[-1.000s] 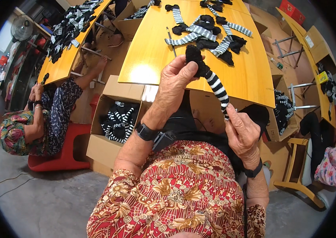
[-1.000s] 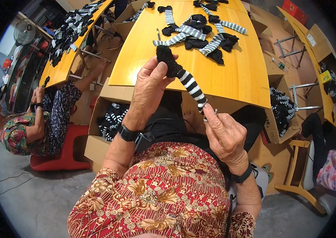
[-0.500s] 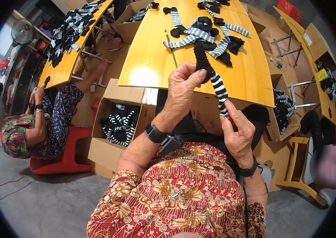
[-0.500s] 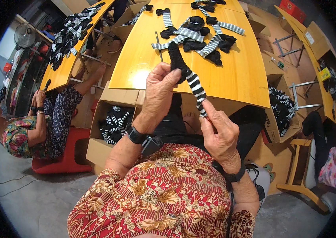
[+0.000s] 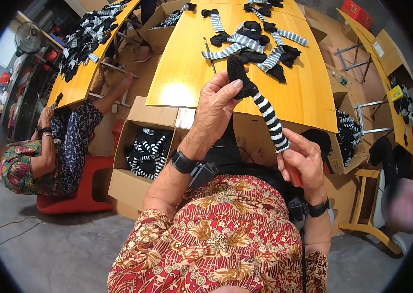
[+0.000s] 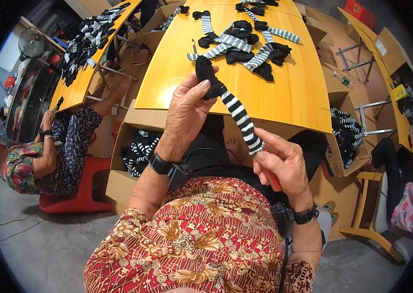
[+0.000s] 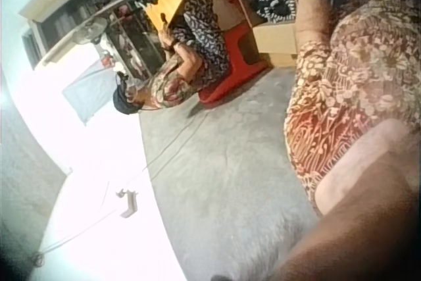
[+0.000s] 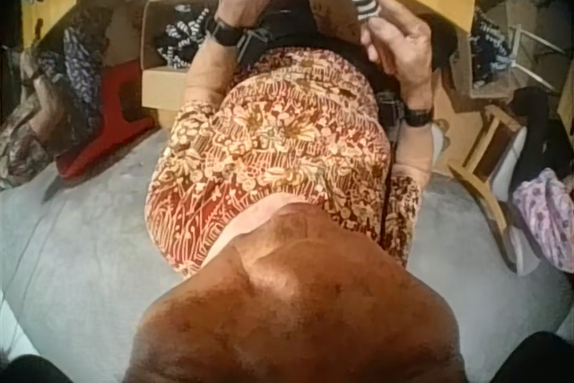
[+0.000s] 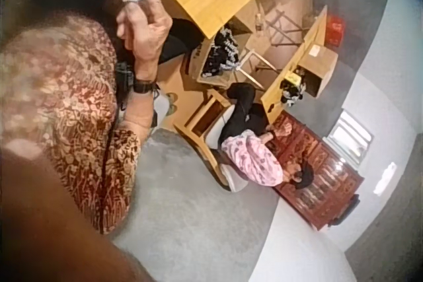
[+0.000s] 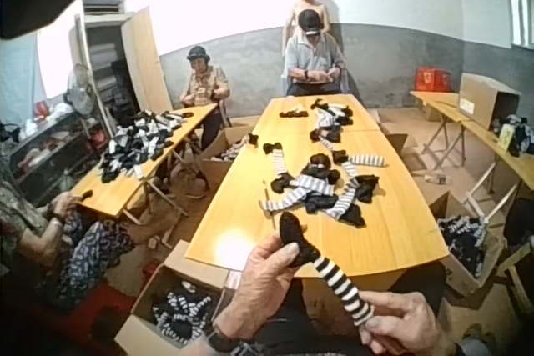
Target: The person sits at a table and repairs black and white striped socks. They use a red-handled metal tool to push the sock fabric back into shape and smooth out the seams. The person handles the socks one at a time, manipulating the fabric with their hands and the tool.
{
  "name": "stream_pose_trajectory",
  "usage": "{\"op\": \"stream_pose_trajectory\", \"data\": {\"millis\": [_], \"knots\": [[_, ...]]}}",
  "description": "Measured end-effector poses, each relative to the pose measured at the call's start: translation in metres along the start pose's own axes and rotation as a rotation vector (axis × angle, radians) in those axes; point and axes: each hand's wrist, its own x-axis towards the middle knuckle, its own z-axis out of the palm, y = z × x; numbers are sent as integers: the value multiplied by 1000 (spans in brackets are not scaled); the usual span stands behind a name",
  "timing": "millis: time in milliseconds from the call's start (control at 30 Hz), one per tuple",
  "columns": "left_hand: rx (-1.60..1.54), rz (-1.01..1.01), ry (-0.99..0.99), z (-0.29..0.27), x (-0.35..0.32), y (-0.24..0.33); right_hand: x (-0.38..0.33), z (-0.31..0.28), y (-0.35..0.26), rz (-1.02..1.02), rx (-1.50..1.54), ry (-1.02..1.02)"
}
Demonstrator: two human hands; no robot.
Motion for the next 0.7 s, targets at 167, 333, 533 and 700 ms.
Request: {"op": "stream_pose_trajectory", "data": {"millis": [167,333,533,700], "knots": [[112,16,24,-2,3,-9,5,5,-1,58,108,81],[133,10,15,1,-1,-23,13,23,14,-459,-751,298],[127,-2,39,7,-8,-14,19,19,15,-697,-1210,291],[47,-37,55,-6,-1,-4,12,18,0,-373,-737,122]]}}
